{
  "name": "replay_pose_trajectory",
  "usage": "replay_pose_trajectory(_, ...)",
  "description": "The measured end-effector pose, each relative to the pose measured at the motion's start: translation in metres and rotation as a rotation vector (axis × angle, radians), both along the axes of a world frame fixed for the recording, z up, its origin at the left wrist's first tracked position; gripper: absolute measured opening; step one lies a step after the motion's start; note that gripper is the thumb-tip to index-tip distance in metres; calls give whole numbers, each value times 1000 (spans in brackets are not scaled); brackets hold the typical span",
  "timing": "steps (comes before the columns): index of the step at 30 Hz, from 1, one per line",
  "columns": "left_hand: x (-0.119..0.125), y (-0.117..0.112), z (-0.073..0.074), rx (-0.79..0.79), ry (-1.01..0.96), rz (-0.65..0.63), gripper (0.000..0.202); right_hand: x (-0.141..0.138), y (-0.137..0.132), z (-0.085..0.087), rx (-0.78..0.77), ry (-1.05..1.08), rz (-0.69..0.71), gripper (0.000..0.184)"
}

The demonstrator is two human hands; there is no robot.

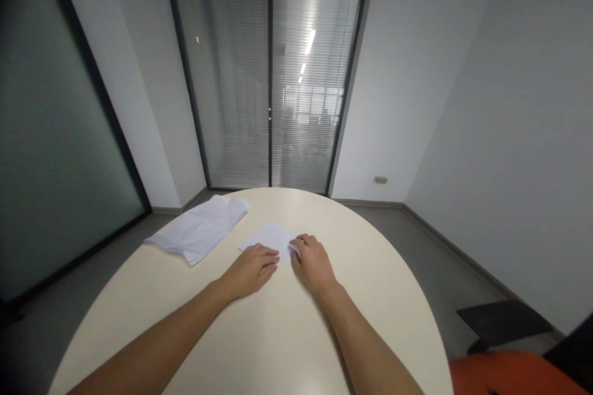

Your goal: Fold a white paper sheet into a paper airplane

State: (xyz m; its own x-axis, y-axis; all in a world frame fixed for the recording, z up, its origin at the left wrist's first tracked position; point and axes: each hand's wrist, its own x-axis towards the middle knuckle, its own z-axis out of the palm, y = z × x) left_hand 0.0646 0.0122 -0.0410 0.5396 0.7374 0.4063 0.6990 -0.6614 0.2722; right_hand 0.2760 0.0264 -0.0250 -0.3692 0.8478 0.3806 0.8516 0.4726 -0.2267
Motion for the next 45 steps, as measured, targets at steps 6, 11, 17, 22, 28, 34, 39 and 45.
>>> replay_pose_trajectory(6,2,-4,2,-16,4,-111,29,-12,-11,-11,-154,-12,168,47)
replay_pose_trajectory(11,3,-8,8,-36,52,-155,35,-3,-7,-15,-309,-73,95,54)
replay_pose_trajectory(17,6,-15,14,-49,93,-188,34,6,3,-17,-363,-117,-62,60)
replay_pose_trajectory(22,6,-14,13,-57,100,-193,33,9,6,-19,-308,-148,-126,59)
replay_pose_trajectory(28,7,-14,15,-65,95,-204,34,2,-2,-16,-241,-124,82,51)
replay_pose_trajectory(34,7,-18,21,-100,86,-202,40,6,2,-20,-332,-84,29,53)
replay_pose_trajectory(39,4,-20,19,-70,129,-227,38,11,7,-17,-356,-69,34,53)
replay_pose_trajectory(45,2,-18,7,-133,91,-209,49,15,8,-18,-335,-88,-92,61)
